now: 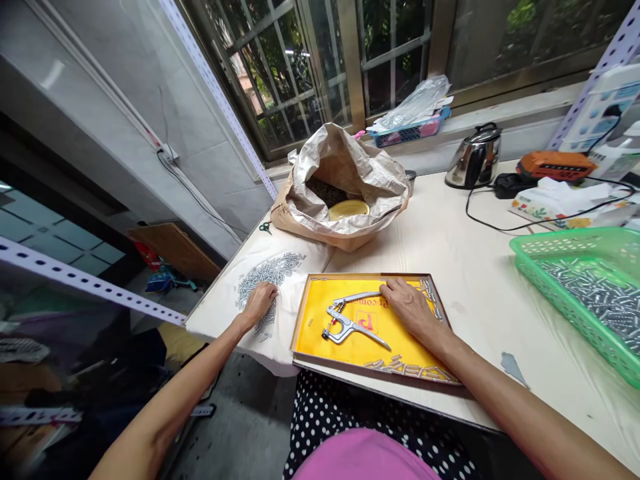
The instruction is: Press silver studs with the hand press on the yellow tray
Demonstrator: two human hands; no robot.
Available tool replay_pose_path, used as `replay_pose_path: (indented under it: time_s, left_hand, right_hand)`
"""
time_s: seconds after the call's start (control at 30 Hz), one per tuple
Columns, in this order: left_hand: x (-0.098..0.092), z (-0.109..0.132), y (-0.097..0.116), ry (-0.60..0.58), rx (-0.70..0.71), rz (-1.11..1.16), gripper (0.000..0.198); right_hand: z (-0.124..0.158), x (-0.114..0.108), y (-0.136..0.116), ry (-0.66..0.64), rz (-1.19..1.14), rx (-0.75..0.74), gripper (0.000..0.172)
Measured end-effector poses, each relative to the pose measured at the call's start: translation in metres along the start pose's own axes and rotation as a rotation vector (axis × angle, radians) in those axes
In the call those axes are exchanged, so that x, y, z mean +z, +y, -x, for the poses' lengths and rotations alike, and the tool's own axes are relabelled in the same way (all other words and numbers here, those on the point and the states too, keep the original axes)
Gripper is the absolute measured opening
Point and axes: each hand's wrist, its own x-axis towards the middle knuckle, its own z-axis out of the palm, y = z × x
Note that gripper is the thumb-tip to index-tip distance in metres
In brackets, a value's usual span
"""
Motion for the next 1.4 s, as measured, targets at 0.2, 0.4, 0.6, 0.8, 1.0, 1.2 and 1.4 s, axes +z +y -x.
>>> replay_pose_path:
  time_s: [0.2, 0.4, 0.6, 0.8, 1.0, 1.2, 1.4]
  left_hand:
    - [-0.014, 0.004, 0.014, 0.076, -0.293, 0.704, 0.008]
    - [-0.027, 0.026, 0.069, -0.097, -0.349, 1.454, 0.044]
    - [-0.033, 0.039, 0.111, -0.054, -0.316, 1.655, 0.05]
    - [-0.031, 0.056, 0.096, 0.117, -0.347, 1.56, 0.035]
    - [-0.01, 0.07, 0.08, 0.203, -0.387, 1.479, 0.025]
    - [0.008, 0.082, 0.072, 0.27, -0.386, 1.395, 0.013]
    - [0.029, 0.072, 0.068, 0.227, -0.436, 1.62, 0.031]
  right_hand:
    - [-0.002, -0.011, -0.002, -0.114, 0.018, 0.065, 0.021]
    - [-0.043, -0.04, -0.053, 0.046, -0.403, 0.047, 0.025]
    - [-0.096, -0.033, -0.134, 0.038, -0.91, 0.069, 0.023]
    - [-0.108, -0.016, -0.17, 0.037, -1.059, 0.052, 0.028]
    - [-0.106, -0.005, -0.188, -0.042, -1.023, 0.004, 0.019]
    - [-0.103, 0.002, -0.198, -0.154, -0.994, -0.036, 0.027]
    - [-0.115, 0.015, -0.199, -0.181, -0.966, -0.028, 0.032]
